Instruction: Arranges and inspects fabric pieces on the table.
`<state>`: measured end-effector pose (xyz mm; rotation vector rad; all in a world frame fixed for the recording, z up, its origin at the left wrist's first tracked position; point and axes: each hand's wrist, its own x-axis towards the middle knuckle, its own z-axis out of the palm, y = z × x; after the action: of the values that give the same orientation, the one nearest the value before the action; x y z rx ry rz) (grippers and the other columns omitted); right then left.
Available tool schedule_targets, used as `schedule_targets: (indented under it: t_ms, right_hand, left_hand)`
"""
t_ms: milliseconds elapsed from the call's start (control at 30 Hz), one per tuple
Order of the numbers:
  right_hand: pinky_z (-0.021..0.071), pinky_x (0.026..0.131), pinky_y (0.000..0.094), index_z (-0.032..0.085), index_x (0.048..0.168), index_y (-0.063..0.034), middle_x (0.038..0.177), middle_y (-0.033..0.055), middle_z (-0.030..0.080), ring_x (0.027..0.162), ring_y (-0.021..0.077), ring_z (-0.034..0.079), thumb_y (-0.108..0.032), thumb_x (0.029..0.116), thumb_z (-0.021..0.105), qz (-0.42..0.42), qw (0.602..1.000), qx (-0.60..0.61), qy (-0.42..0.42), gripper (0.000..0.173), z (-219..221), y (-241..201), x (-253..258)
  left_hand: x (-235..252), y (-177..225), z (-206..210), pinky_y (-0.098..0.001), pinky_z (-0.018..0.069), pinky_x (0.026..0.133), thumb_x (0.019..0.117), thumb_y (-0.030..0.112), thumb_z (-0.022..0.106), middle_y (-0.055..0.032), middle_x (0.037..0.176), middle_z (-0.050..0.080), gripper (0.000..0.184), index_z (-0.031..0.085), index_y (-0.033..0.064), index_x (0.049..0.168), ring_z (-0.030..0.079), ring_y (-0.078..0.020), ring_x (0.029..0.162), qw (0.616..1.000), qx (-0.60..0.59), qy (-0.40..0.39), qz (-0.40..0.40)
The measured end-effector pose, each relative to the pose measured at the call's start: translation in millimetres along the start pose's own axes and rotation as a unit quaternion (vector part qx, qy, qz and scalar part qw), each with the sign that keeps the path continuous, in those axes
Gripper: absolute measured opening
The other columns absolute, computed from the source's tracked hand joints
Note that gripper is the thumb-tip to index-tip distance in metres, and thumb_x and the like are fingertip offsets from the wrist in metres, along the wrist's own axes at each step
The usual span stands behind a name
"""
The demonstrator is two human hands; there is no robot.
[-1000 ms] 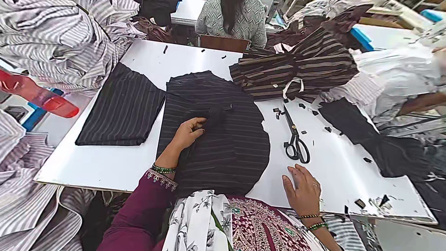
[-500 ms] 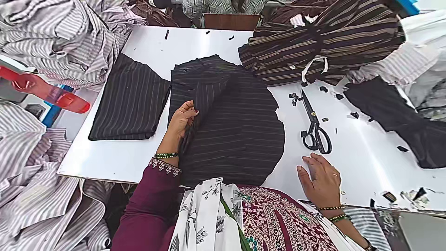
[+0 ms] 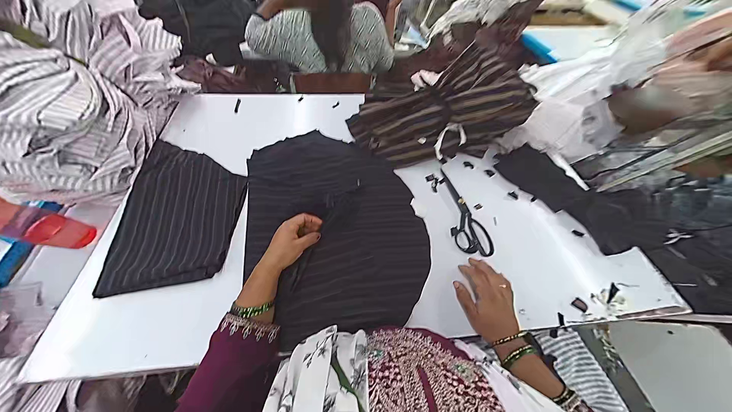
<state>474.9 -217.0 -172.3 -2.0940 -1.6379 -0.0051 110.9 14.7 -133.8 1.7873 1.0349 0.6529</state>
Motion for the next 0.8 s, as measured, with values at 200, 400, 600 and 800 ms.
schedule_targets:
  t_ms: [200,400,600,800]
  right_hand:
    - [0.0361,0.102,0.0766,0.074,0.115,0.0015,0.132,0.0288,0.063,0.127,0.0541,0.056,-0.040,0.0964,0.049,-0.013,0.999,-0.012,0.032,0.052,8,-1,0]
    - [0.0342,0.105,0.0762,0.075,0.114,0.0007,0.133,0.0276,0.063,0.129,0.0525,0.055,-0.036,0.0946,0.054,-0.008,1.000,0.008,0.017,0.046,10,-14,7]
    - [0.0333,0.109,0.0719,0.074,0.116,0.0002,0.139,0.0280,0.059,0.132,0.0518,0.052,-0.032,0.0936,0.060,0.005,0.999,0.043,-0.008,0.042,9,-21,15]
    - [0.0308,0.110,0.0730,0.076,0.112,-0.0008,0.139,0.0285,0.059,0.133,0.0533,0.050,-0.030,0.0917,0.062,-0.003,0.999,0.043,0.017,0.038,10,-22,16]
  left_hand:
    - [0,-1,3,-0.0251,0.0533,0.081,0.0891,0.003,0.065,-0.0081,0.101,0.068,0.029,0.064,-0.0044,0.117,0.065,-0.0070,0.086,1.000,-0.015,0.002,0.009]
    - [0,-6,4,-0.0208,0.0527,0.078,0.0859,0.001,0.064,-0.0030,0.096,0.068,0.027,0.065,-0.0022,0.113,0.064,-0.0025,0.083,0.999,-0.052,0.010,0.014]
    - [3,-9,5,-0.0209,0.0538,0.077,0.0851,0.003,0.066,-0.0017,0.094,0.069,0.027,0.065,-0.0008,0.112,0.065,-0.0026,0.081,0.999,-0.043,0.018,0.019]
    - [3,-10,6,-0.0210,0.0542,0.076,0.0835,0.003,0.066,-0.0011,0.093,0.069,0.028,0.065,-0.0008,0.111,0.066,-0.0030,0.080,0.998,-0.059,0.021,0.021]
